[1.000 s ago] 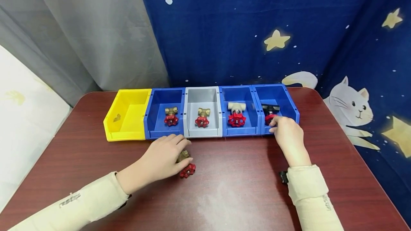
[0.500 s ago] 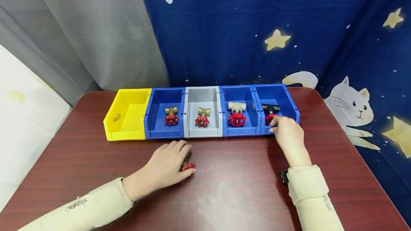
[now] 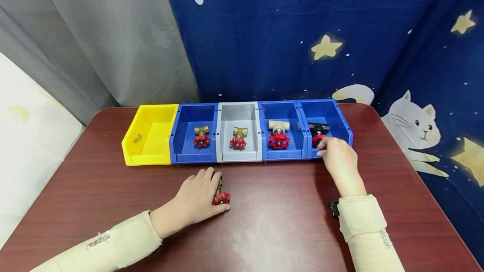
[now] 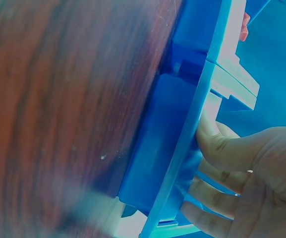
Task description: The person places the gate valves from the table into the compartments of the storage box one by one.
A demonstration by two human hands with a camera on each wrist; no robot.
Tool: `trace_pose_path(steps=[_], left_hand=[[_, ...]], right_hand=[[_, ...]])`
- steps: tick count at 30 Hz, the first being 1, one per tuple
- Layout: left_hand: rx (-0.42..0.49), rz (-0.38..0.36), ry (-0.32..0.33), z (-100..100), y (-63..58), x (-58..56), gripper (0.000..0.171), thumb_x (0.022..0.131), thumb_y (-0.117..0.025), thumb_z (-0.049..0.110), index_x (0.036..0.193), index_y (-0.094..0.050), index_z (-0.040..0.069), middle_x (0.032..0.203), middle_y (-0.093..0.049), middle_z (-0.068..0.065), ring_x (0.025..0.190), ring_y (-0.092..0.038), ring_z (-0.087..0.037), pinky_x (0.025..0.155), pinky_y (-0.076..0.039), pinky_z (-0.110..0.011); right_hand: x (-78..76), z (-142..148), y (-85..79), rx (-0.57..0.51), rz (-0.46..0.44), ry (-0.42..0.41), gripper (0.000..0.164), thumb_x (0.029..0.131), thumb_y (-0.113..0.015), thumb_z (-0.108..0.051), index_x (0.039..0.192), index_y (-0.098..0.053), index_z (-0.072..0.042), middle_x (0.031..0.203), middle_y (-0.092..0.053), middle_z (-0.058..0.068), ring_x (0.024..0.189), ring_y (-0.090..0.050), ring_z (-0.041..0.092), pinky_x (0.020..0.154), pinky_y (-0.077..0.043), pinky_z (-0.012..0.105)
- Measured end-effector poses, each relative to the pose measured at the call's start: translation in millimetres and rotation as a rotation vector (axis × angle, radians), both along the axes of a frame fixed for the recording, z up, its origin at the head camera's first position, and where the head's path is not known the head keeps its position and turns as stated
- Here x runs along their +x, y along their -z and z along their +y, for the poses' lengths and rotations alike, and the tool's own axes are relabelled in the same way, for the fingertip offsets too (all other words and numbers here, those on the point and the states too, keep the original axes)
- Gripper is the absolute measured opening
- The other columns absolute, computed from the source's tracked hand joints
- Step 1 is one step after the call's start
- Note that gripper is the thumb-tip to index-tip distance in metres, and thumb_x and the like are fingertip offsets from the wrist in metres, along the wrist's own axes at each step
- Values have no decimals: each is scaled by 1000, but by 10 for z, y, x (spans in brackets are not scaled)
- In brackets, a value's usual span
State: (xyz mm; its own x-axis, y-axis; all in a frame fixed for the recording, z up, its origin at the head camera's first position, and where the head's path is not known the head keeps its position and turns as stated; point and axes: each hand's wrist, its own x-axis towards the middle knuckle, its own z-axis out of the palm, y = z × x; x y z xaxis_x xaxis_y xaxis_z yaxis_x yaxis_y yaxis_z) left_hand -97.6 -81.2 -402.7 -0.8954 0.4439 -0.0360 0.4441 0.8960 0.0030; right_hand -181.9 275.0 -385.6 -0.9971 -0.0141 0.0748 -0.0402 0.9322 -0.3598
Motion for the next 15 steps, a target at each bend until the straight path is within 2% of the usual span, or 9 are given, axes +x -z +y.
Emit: trace_pose_path(steps=[2, 8, 15], left_hand=[[8, 0, -2, 8, 16, -2, 74, 77, -71, 68, 110, -55, 4, 99, -52, -10, 90, -54, -24, 69, -52, -39], [9, -13, -10, 30, 54, -5, 79, 77, -72, 66, 117, -54, 0, 100, -53, -11, 92, -54, -25, 72, -54, -40], [5, -22, -31, 43, 52, -7, 78, 76, -73, 66, 116, -54, 1, 100, -54, -12, 89, -55, -27, 71, -53, -41]], right_hand=[[1, -2, 2, -3, -6, 1, 11, 91, -69, -5, 98, -70, 2, 103, -66, 31, 92, -62, 48, 81, -49, 68], [-2, 1, 9, -6, -7, 1, 11, 91, -69, -5, 99, -70, 2, 104, -66, 31, 92, -62, 48, 81, -49, 67], [-13, 4, 16, -5, -12, 0, 12, 90, -70, -6, 99, -70, 2, 105, -66, 32, 93, -61, 48, 81, -49, 67]])
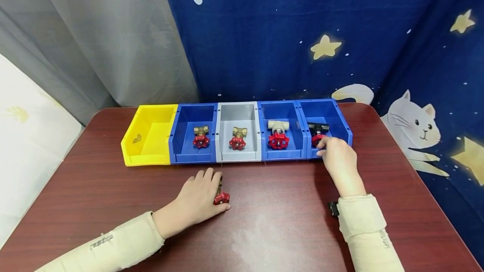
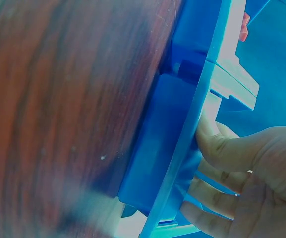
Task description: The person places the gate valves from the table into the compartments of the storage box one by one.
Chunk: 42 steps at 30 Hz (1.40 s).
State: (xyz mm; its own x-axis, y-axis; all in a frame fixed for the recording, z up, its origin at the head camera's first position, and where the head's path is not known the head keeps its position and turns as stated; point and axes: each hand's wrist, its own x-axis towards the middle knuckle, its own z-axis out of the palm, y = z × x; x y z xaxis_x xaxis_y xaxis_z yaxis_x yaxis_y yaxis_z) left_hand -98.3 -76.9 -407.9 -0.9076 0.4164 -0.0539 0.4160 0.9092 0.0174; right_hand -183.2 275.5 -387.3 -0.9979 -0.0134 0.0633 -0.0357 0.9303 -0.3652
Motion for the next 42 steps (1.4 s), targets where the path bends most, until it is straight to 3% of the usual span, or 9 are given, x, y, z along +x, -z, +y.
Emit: trace_pose_path(steps=[21, 34, 42], left_hand=[[79, -18, 14, -27, 24, -19, 69, 77, -76, 60, 109, -55, 3, 96, -51, -10, 87, -52, -24, 69, -53, -38], [123, 27, 63, -64, 50, -17, 66, 76, -78, 56, 110, -56, 4, 91, -49, -6, 85, -51, -22, 71, -52, -37], [153, 24, 60, -82, 53, -22, 68, 75, -80, 56, 112, -56, 3, 92, -50, -7, 87, -52, -23, 74, -53, -38]], right_hand=[[4, -7, 2, 3, -1, 5, 12, 90, -71, -6, 99, -71, 2, 105, -65, 32, 93, -61, 49, 80, -49, 68], [7, -4, 1, 11, 15, 3, 9, 90, -69, -5, 96, -71, 1, 104, -66, 32, 90, -62, 48, 77, -50, 66], [10, -7, 1, 11, 15, 4, 9, 90, -68, -4, 98, -70, 1, 105, -66, 31, 92, -61, 48, 79, -50, 67]])
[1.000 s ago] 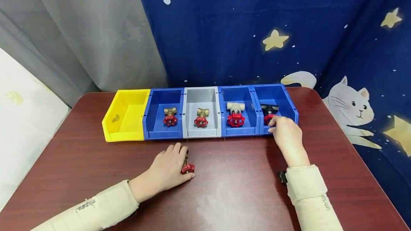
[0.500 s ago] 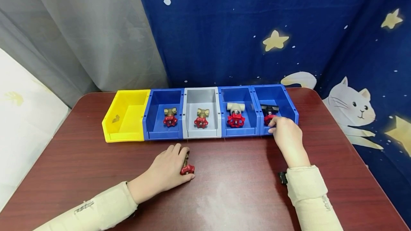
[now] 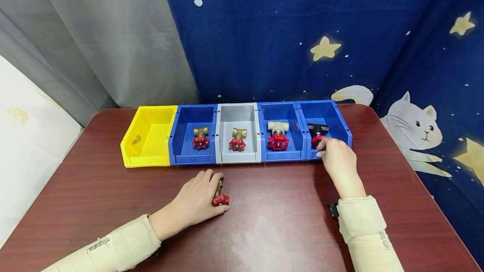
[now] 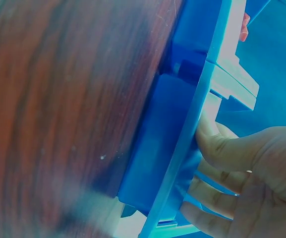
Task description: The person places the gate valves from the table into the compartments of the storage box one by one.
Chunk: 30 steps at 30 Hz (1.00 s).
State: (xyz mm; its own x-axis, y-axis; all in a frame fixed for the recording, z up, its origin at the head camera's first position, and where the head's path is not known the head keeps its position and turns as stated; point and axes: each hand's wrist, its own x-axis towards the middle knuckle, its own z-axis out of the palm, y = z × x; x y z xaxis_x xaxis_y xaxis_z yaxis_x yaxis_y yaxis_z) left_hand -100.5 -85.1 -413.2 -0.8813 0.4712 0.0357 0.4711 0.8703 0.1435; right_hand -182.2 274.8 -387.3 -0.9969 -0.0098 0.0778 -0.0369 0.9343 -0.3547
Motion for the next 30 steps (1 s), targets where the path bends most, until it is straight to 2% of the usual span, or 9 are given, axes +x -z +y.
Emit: trace_pose_path(steps=[14, 21, 30], left_hand=[[74, 35, -6, -68, 19, -15, 74, 70, -83, 55, 118, -58, 5, 98, -53, -6, 92, -51, -22, 78, -54, -38], [105, 63, 2, -141, -16, -24, 80, 69, -84, 54, 127, -57, 6, 105, -56, -6, 98, -53, -22, 84, -54, -38], [149, 113, 8, -272, -70, -26, 80, 67, -86, 50, 129, -57, 9, 110, -58, -6, 100, -53, -22, 81, -55, -37]], right_hand=[[-1, 14, 7, 0, 14, -2, 9, 90, -68, -3, 97, -70, 1, 103, -66, 31, 91, -62, 47, 78, -50, 66], [-6, 8, 6, 0, 3, 0, 9, 89, -70, -5, 97, -71, 1, 103, -66, 31, 90, -62, 48, 77, -50, 66], [-2, 1, 10, -1, 5, -1, 9, 89, -72, -6, 96, -71, 0, 103, -66, 31, 89, -62, 47, 76, -50, 65]])
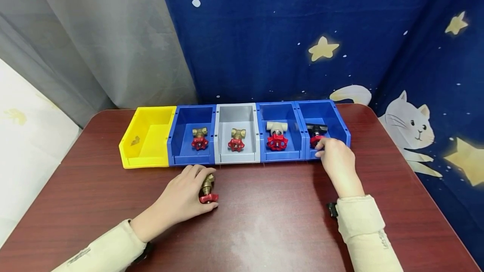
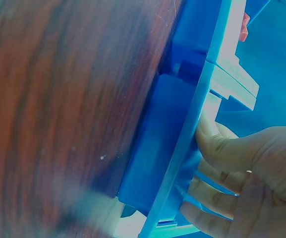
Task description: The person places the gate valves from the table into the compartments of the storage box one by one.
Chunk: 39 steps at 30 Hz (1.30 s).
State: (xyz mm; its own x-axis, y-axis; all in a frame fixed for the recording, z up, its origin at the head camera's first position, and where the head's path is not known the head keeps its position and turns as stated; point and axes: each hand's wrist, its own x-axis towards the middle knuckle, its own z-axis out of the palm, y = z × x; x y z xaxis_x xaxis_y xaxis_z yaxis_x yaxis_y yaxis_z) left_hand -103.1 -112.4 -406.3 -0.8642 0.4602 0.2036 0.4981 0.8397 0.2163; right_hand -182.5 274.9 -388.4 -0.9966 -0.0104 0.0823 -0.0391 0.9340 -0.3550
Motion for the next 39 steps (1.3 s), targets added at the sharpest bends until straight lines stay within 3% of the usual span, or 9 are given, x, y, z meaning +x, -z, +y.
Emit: trace_pose_path(steps=[15, 32, 39], left_hand=[[21, 13, -38, -199, -40, 59, 82, 64, -89, 48, 130, -58, 10, 115, -58, -6, 104, -52, -24, 83, -55, -39], [29, 102, -63, -444, -58, 135, 85, 60, -94, 43, 129, -58, 8, 115, -57, -9, 101, -52, -26, 81, -54, -40], [29, 89, -86, -534, -84, 175, 88, 60, -94, 43, 131, -56, 9, 118, -55, -9, 106, -51, -27, 84, -55, -42]], right_hand=[[-12, -9, -8, -2, -12, 4, 11, 90, -69, -4, 99, -70, 2, 105, -66, 31, 93, -62, 47, 81, -50, 67], [-8, 3, 2, -4, -9, 5, 9, 91, -68, -4, 98, -70, 2, 104, -66, 31, 91, -62, 47, 80, -50, 66], [-7, 9, 7, -6, -8, -1, 9, 90, -69, -4, 97, -70, 2, 103, -66, 31, 90, -62, 47, 79, -50, 66]])
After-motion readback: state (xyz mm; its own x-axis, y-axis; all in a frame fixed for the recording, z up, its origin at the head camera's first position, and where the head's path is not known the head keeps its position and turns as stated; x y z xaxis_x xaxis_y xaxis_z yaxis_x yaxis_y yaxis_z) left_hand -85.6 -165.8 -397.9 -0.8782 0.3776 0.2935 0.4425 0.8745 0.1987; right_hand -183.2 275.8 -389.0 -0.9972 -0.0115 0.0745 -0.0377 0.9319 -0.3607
